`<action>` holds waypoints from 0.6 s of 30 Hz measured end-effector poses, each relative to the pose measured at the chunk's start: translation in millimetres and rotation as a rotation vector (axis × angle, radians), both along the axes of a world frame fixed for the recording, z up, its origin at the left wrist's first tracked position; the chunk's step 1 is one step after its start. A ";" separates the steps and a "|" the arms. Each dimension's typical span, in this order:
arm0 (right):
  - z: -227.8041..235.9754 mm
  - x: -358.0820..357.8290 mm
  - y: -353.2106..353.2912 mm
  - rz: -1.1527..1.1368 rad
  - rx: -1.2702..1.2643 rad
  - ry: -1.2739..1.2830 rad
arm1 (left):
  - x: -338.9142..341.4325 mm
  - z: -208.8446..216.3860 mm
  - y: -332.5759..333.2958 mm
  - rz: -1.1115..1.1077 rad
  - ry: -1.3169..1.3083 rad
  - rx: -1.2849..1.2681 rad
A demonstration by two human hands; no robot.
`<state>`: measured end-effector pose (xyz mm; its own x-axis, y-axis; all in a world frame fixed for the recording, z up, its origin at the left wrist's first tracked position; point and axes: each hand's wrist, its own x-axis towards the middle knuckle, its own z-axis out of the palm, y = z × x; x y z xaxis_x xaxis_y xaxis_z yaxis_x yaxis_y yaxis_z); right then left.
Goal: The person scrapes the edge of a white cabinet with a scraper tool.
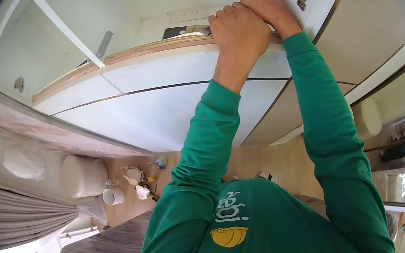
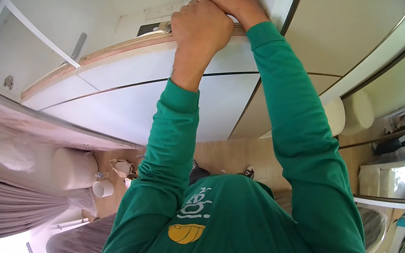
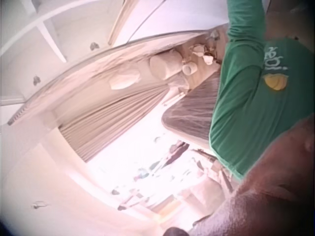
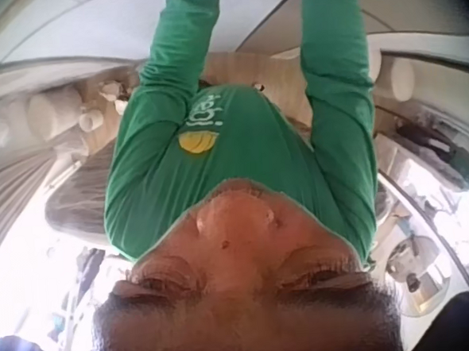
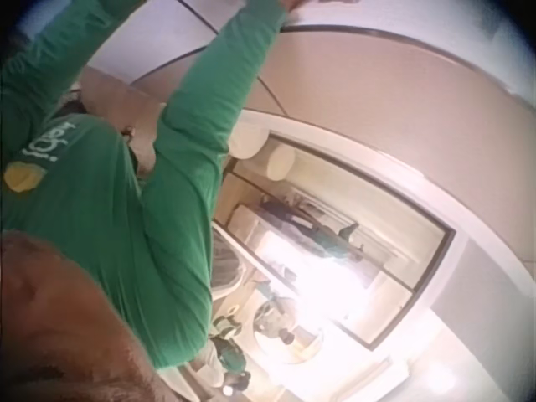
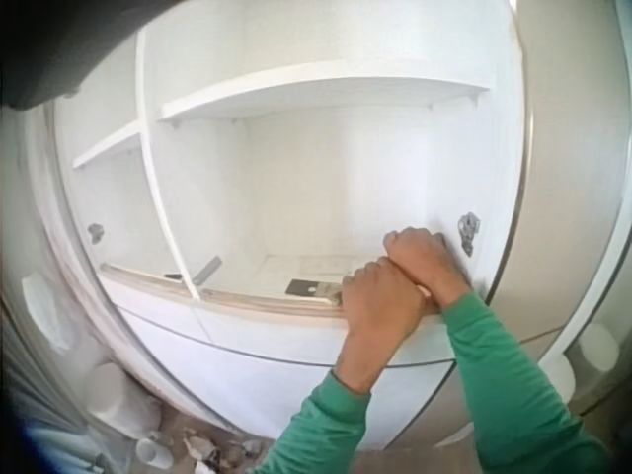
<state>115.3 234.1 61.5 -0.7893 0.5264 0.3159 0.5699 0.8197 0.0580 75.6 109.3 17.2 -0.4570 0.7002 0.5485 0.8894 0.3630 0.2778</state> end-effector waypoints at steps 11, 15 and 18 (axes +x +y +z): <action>7.8 3.1 -7.9 -0.117 -0.146 0.130 | 2.5 3.8 2.8 -0.023 0.089 0.037; 5.2 6.3 -12.8 -0.062 0.006 0.099 | -0.9 9.0 0.6 -0.088 -0.028 0.019; 6.9 2.0 1.3 -0.199 -0.230 0.267 | -0.1 13.0 1.3 -0.126 -0.075 0.020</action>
<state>117.3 235.4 68.4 -0.5708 0.7415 0.3525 0.6888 0.6662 -0.2859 75.4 110.7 30.3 -0.4067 0.7440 0.5302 0.9040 0.2437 0.3513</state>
